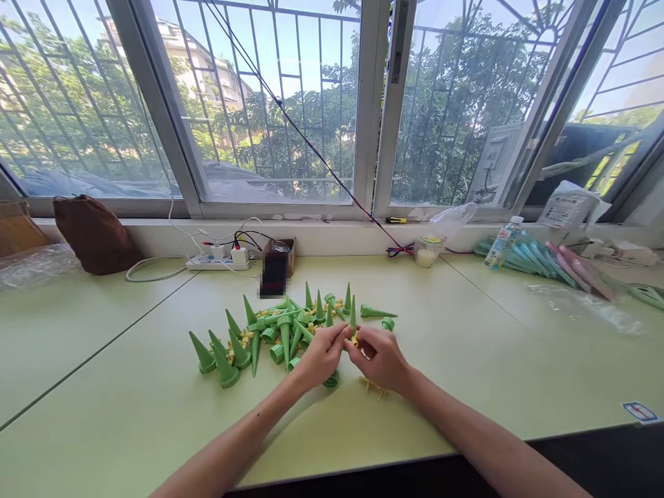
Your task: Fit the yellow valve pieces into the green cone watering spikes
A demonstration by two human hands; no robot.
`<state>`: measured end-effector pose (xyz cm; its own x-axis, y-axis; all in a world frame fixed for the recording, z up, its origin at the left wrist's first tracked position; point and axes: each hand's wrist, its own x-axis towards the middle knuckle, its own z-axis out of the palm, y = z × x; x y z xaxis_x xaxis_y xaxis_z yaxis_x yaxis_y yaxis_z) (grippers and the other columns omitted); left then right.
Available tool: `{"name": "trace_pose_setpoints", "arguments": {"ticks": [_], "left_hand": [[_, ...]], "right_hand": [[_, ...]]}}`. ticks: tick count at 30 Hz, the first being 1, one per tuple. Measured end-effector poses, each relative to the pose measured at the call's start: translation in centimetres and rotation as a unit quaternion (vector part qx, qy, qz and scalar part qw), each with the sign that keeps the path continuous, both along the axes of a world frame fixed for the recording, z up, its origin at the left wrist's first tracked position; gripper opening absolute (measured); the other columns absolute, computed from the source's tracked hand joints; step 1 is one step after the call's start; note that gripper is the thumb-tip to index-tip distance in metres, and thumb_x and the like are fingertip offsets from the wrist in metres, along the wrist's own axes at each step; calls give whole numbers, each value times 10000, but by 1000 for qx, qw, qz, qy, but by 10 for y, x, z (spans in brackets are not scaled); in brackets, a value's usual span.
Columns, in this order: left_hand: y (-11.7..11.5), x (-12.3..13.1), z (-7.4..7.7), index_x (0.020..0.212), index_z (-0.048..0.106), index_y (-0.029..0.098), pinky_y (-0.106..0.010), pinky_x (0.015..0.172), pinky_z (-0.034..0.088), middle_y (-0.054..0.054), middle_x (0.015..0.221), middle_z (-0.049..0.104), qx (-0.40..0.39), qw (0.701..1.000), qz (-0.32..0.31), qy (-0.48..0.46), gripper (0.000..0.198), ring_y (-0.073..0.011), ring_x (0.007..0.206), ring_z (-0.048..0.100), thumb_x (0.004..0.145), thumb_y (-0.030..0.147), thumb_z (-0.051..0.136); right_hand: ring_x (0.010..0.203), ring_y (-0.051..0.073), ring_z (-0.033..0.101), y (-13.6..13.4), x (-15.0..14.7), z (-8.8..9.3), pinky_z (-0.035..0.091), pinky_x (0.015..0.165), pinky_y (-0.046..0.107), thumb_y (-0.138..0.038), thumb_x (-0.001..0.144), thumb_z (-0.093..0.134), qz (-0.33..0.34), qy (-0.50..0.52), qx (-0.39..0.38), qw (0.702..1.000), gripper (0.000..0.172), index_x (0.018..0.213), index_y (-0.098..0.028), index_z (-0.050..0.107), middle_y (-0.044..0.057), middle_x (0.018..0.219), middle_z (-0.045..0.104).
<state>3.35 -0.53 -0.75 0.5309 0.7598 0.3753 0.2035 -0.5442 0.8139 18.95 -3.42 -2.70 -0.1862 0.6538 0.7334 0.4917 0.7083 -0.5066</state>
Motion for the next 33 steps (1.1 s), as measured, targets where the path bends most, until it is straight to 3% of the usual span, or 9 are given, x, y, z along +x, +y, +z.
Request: {"name": "trace_pose_setpoints", "arguments": {"ticks": [9, 28, 33], "left_hand": [[1, -1, -4, 667, 438, 173, -224, 561, 332, 29, 607, 404, 3, 1000, -8, 14, 379, -106, 589, 342, 962, 407, 397], [2, 0, -5, 676, 519, 157, -227, 581, 375, 9, 612, 490, 12, 1000, -15, 18, 428, -116, 594, 405, 967, 450, 405], [3, 0, -8, 689, 520, 161, -233, 605, 388, 4, 633, 503, -3, 1000, -17, 0, 396, -123, 612, 422, 960, 429, 414]], "right_hand": [[456, 88, 254, -2, -1, 0, 236, 488, 238, -207, 842, 541, -1, -7, -32, 999, 310, 605, -217, 342, -68, 508, 356], [465, 94, 266, 0, 4, 3, 219, 503, 250, -156, 828, 492, -5, -86, 24, 996, 266, 615, -219, 345, -55, 521, 401], [451, 91, 263, 0, 4, 3, 239, 497, 240, -186, 847, 509, -10, -70, 2, 997, 289, 605, -218, 354, -60, 506, 394]]}}
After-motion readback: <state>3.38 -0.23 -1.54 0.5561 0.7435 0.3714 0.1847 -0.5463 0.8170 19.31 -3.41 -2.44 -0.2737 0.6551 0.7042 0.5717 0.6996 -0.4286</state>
